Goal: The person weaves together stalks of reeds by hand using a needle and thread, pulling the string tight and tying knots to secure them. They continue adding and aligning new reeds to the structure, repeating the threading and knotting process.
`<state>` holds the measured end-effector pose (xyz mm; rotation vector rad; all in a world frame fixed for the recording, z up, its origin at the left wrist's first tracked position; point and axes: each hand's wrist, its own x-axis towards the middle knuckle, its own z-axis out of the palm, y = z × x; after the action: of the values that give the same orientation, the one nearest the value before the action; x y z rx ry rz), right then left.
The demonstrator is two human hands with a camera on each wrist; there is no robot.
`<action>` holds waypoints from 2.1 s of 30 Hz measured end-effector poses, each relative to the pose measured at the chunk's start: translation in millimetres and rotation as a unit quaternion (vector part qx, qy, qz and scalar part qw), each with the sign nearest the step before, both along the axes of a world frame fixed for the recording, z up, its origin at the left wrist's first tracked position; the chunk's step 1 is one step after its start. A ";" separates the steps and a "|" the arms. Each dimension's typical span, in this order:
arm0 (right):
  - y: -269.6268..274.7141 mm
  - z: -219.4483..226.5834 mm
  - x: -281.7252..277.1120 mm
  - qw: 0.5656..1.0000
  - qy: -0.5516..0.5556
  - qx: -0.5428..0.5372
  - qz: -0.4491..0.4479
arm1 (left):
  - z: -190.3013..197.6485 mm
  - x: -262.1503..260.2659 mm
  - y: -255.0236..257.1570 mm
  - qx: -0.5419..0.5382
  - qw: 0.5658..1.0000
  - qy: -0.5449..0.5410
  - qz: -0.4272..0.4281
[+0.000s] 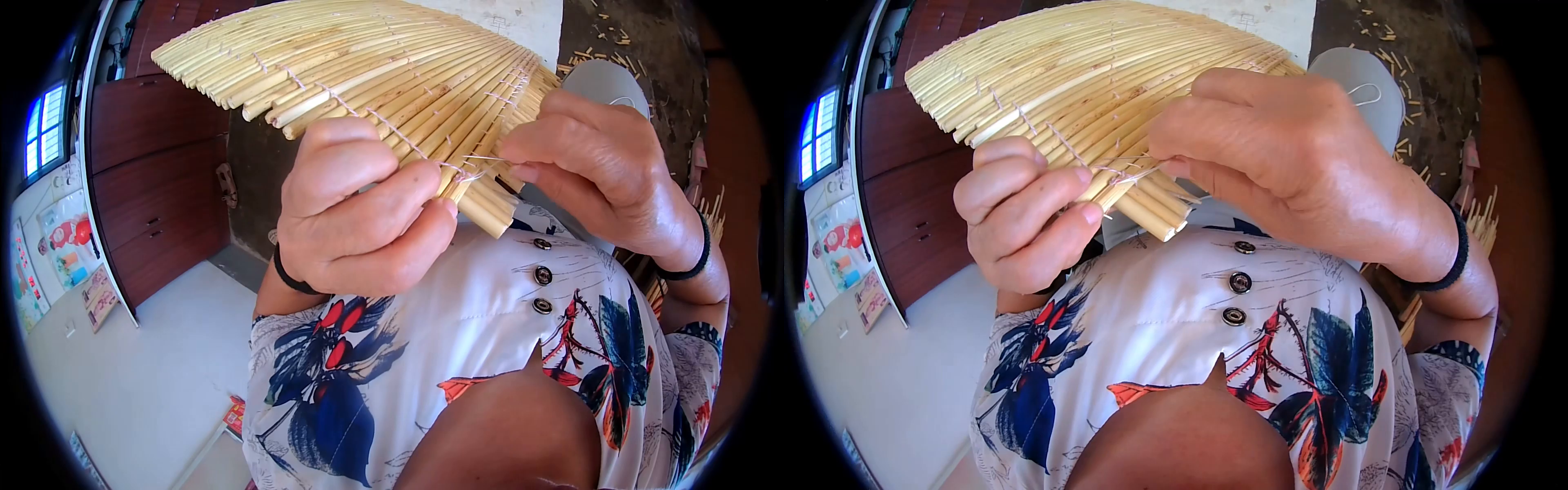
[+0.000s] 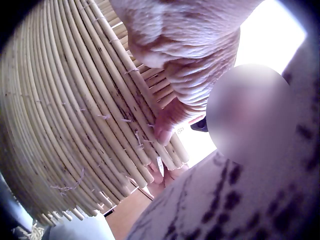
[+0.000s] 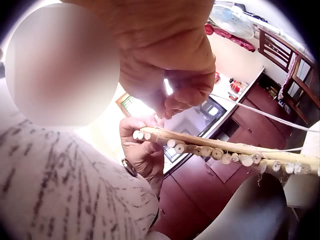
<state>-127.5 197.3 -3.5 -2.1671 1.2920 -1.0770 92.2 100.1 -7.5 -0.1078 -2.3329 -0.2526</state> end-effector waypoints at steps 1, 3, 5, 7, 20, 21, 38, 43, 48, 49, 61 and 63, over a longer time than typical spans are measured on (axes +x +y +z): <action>-0.2 0.8 -0.9 1.000 -0.016 -0.001 0.007 | -0.3 0.0 -0.2 0.000 1.000 0.000 0.001; 1.6 2.6 1.5 0.999 -0.032 0.004 0.013 | 0.1 1.2 -0.6 -0.001 1.000 0.001 -0.005; 4.3 4.0 2.6 0.999 -0.048 0.009 0.018 | 0.1 0.9 -0.7 -0.003 1.000 0.003 -0.006; 6.2 6.0 4.5 0.998 -0.056 0.028 0.030 | 0.0 1.2 -0.1 -0.005 1.000 0.005 -0.008; 9.3 11.2 9.3 1.000 -0.020 0.001 0.012 | 2.7 1.1 1.5 0.005 1.000 0.015 -0.009; 9.8 10.2 9.9 1.000 -0.021 -0.003 0.007 | 3.0 1.1 1.6 0.006 1.000 0.014 -0.008; 9.6 6.4 11.1 0.996 -0.090 0.016 0.022 | 5.9 1.4 3.3 0.003 1.000 0.019 -0.002; 12.2 1.8 15.1 0.998 -0.054 -0.018 0.000 | 5.2 1.0 3.4 -0.002 1.000 0.021 -0.004; 6.1 8.2 5.1 0.999 -0.054 -0.006 0.001 | 5.2 0.9 3.3 -0.008 1.000 0.019 -0.004; 2.6 9.7 1.6 0.998 -0.056 -0.029 -0.008 | 5.3 1.5 3.3 -0.008 1.000 0.019 -0.003; -1.2 11.0 0.8 1.000 -0.015 0.005 -0.001 | 1.8 6.1 9.4 0.045 0.998 0.039 0.026; -1.5 11.9 0.4 1.000 0.017 -0.001 0.003 | 0.4 7.1 8.5 0.037 0.998 0.040 0.021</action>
<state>-127.1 195.8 8.4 -2.1978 1.2992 -1.0437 99.3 108.6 -7.1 -0.0313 -2.2407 -0.3069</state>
